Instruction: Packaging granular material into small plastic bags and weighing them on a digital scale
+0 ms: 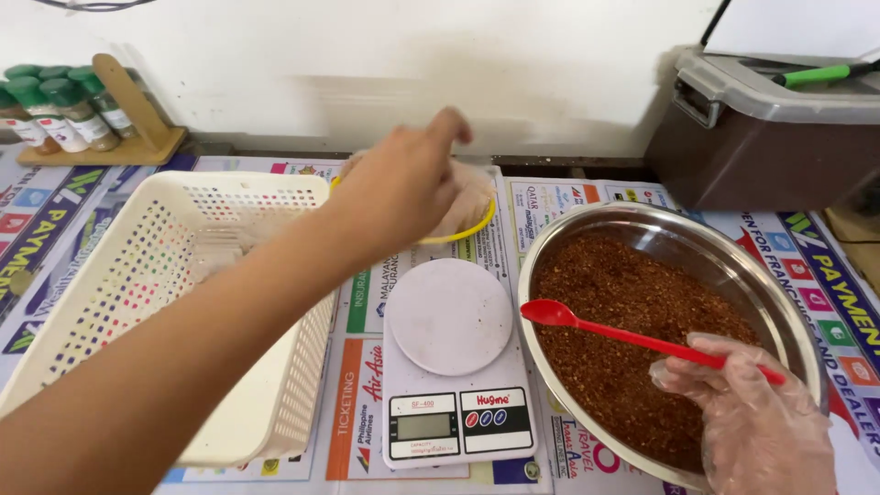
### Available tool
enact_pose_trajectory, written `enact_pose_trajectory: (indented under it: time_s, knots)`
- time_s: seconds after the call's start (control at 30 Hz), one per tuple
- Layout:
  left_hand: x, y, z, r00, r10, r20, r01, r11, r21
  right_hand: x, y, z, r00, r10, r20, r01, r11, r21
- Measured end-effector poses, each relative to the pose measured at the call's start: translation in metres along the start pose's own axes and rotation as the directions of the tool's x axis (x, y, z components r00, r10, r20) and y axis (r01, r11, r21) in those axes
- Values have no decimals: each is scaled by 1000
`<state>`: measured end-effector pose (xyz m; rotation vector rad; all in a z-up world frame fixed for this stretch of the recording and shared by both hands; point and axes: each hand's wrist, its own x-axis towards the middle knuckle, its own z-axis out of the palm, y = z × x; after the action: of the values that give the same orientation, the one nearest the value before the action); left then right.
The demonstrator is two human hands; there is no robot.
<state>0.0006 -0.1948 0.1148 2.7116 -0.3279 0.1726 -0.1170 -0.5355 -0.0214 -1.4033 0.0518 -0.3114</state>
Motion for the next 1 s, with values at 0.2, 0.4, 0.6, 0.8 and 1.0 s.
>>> enact_pose_trajectory:
  time_s: [0.2, 0.4, 0.6, 0.8, 1.0]
  knots:
    - [-138, -16, -19, 969, 208, -135, -233, 950, -206, -5, -8, 9, 999, 46, -14, -45, 997, 64]
    - [-163, -20, 77, 251, -449, 858, 773, 626, 102, -2, -4, 10, 997, 30, -70, -24, 996, 89]
    - [-220, 25, 74, 875, -30, -483, -212, 873, -439, 0, -9, 9, 996, 75, -38, -72, 994, 84]
    - [-193, 31, 85, 874, -194, -445, -125, 796, -593, 4, -1, 2, 999, 50, 1, -50, 995, 85]
    - [-157, 23, 85, 885, -357, -298, 39, 696, -717, 4, -21, 26, 996, -10, 90, -18, 952, 304]
